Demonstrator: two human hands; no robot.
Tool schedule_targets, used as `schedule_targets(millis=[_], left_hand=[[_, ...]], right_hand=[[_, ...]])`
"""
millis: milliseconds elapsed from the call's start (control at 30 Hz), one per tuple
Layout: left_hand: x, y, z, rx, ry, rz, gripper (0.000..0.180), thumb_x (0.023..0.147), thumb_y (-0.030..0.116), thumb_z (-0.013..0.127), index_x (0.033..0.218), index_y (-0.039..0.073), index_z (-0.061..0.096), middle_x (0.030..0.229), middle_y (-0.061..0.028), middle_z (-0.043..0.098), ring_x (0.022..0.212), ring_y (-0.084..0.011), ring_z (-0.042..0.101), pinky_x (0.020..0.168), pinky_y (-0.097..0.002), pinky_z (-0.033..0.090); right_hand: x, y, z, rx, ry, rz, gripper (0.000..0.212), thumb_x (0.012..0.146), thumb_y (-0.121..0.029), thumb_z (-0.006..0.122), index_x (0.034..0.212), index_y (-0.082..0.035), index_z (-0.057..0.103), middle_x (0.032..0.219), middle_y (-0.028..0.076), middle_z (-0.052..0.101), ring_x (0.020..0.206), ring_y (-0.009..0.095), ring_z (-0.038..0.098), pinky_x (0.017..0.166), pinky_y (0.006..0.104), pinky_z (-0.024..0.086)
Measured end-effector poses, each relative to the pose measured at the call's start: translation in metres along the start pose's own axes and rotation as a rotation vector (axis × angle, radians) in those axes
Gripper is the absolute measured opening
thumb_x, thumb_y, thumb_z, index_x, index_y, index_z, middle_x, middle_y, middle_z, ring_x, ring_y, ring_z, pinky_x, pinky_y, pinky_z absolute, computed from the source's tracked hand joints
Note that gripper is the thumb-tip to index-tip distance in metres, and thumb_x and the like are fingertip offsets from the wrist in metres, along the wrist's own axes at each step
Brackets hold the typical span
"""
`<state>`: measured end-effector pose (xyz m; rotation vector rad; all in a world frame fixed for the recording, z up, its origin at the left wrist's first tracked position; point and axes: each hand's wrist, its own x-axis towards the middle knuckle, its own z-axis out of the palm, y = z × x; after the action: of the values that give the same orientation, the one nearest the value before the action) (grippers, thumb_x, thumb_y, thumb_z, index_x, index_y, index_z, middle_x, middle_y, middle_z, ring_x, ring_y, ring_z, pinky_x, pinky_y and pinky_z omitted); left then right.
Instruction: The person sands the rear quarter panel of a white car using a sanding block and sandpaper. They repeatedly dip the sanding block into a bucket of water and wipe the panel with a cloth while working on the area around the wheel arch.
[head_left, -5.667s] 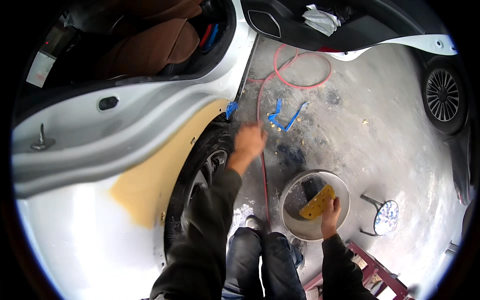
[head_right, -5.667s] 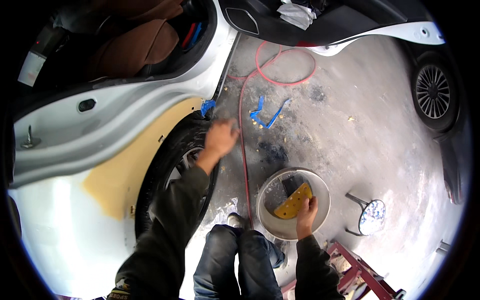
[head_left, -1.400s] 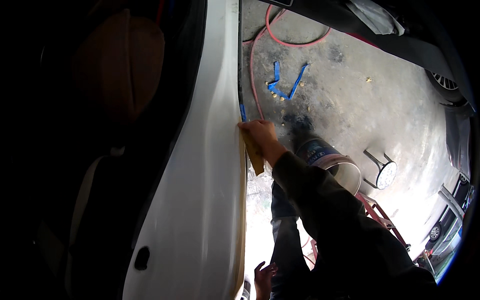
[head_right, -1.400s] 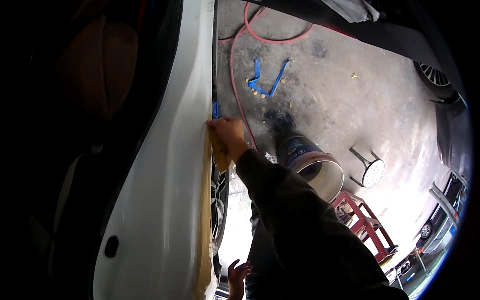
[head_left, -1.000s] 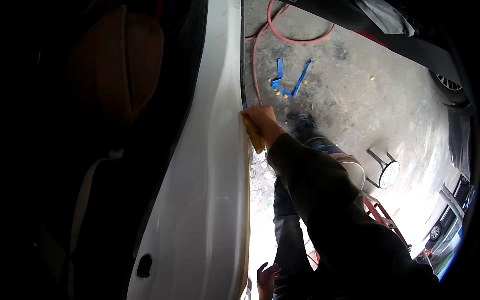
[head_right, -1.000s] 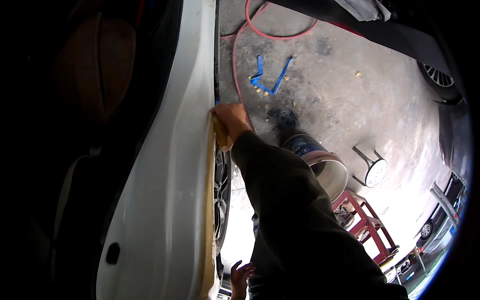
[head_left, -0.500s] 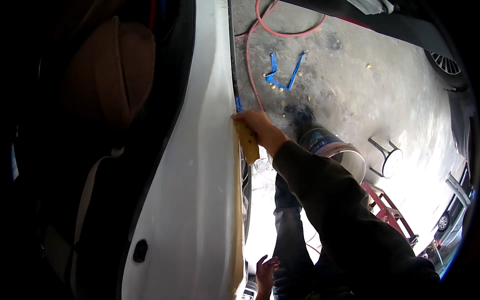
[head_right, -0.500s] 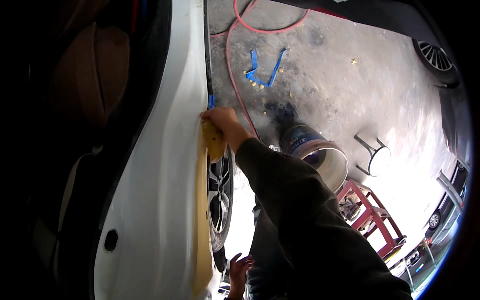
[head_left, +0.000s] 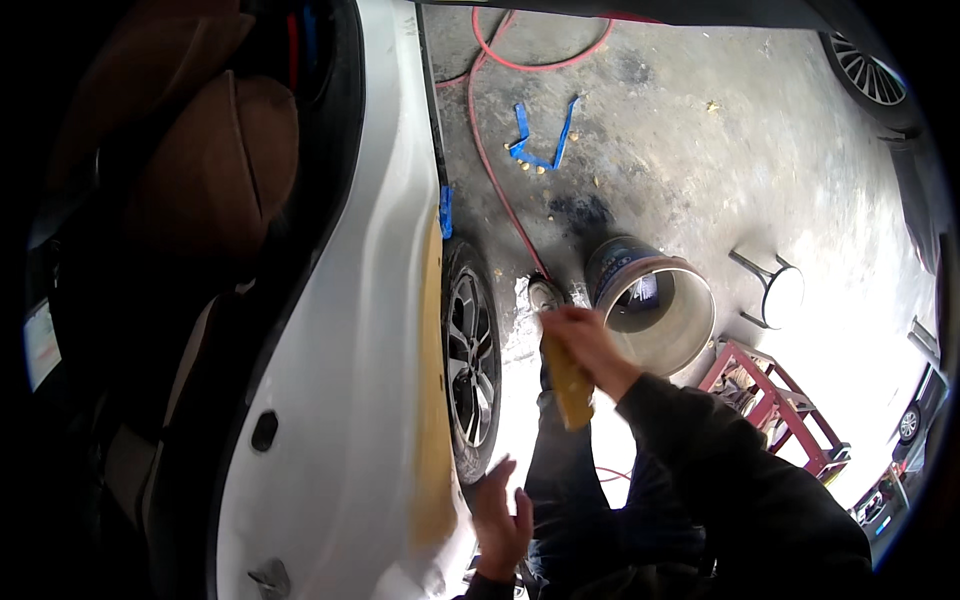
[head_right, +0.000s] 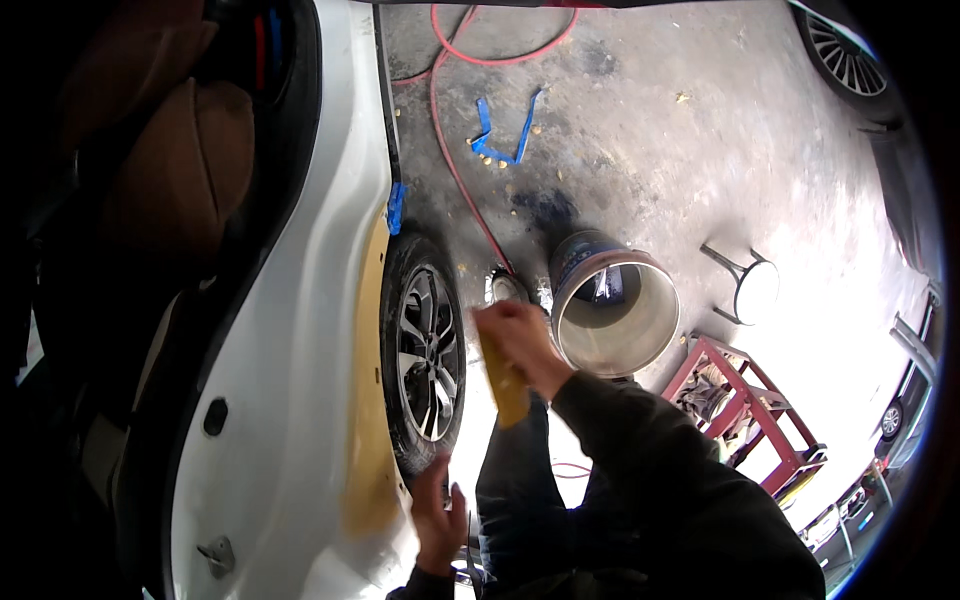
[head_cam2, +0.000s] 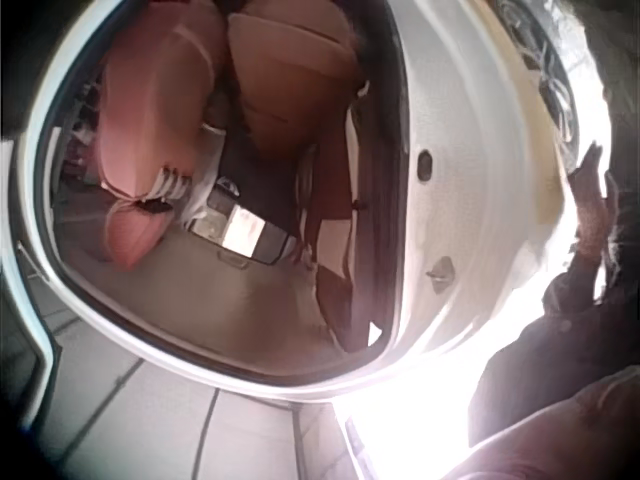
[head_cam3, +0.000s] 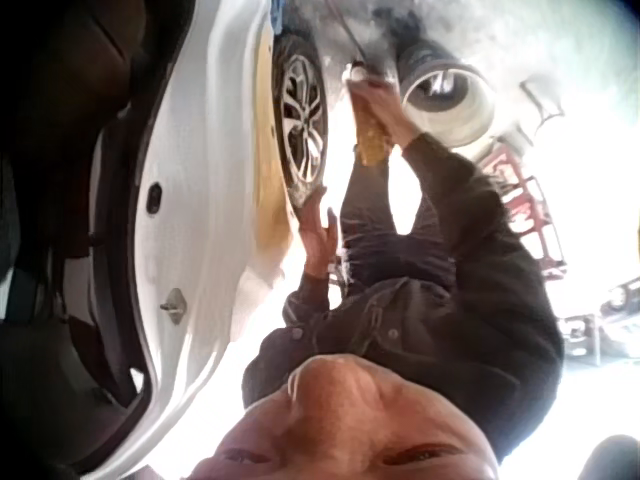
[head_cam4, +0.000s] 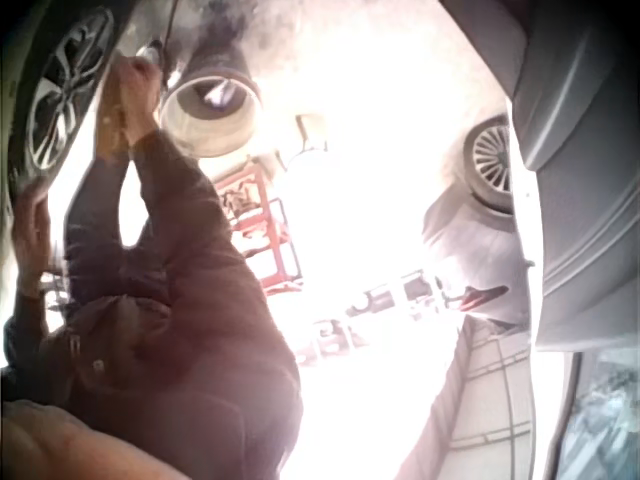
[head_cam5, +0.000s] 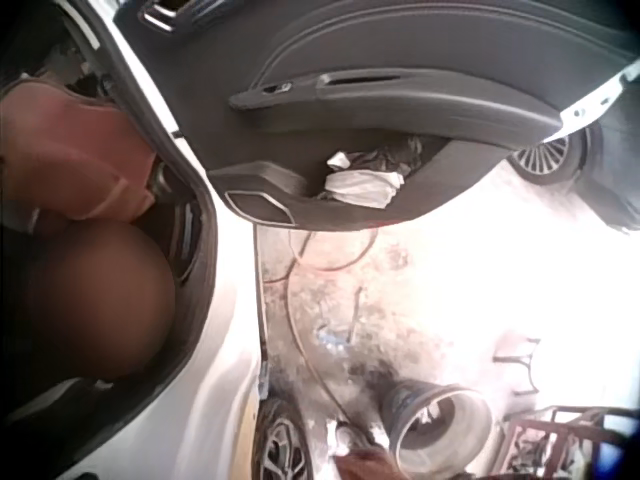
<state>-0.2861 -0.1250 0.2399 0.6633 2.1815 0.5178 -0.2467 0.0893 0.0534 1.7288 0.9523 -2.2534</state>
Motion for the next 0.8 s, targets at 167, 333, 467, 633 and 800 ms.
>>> schedule_targets(millis=[167,333,467,633,800], left_hand=[[0.022,0.035,-0.033,0.522,0.332,0.156,0.045,0.091,0.012,0.053,0.133,-0.003,0.052,0.148,-0.0266,0.043,0.140,-0.0444,0.039,0.114,-0.0568,0.028],[0.050,0.034,-0.002,0.865,0.322,0.168,0.060,0.089,0.019,0.058,0.143,-0.002,0.042,0.155,-0.0286,0.029,0.144,-0.0462,0.027,0.116,-0.0591,0.022],[0.078,0.026,0.002,1.036,0.435,0.197,0.065,0.086,0.022,0.067,0.143,0.002,0.041,0.152,-0.0285,0.034,0.140,-0.0468,0.031,0.114,-0.0561,0.026],[0.147,0.006,0.013,1.179,0.452,0.289,0.056,0.094,0.022,0.059,0.144,0.003,0.041,0.149,-0.0259,0.039,0.138,-0.0421,0.036,0.114,-0.0495,0.033],[0.244,-0.009,0.025,1.265,0.463,0.371,0.050,0.094,0.021,0.059,0.139,0.003,0.048,0.136,-0.0233,0.054,0.126,-0.0396,0.051,0.110,-0.0457,0.039]], right_hand=[[0.003,0.060,-0.133,0.149,0.374,-0.043,0.029,0.095,-0.034,0.069,0.089,-0.006,0.070,0.074,-0.003,0.061,0.064,0.007,0.054,0.057,0.0250,0.042],[0.030,0.144,-0.249,0.158,0.616,-0.149,0.037,0.096,-0.038,0.065,0.098,-0.002,0.069,0.079,0.004,0.066,0.072,0.013,0.061,0.067,0.0310,0.050],[0.045,0.190,-0.298,0.063,0.696,-0.039,0.038,0.097,-0.040,0.060,0.112,-0.005,0.064,0.095,0.006,0.066,0.078,0.015,0.063,0.061,0.0316,0.053],[0.045,0.187,-0.302,0.204,0.624,-0.025,0.043,0.096,-0.045,0.060,0.115,-0.006,0.064,0.100,0.005,0.067,0.087,0.018,0.065,0.068,0.0358,0.055],[0.101,0.217,-0.319,-0.261,0.223,-0.031,0.049,0.096,-0.048,0.056,0.122,-0.007,0.064,0.114,0.010,0.069,0.102,0.026,0.067,0.088,0.0449,0.052]])
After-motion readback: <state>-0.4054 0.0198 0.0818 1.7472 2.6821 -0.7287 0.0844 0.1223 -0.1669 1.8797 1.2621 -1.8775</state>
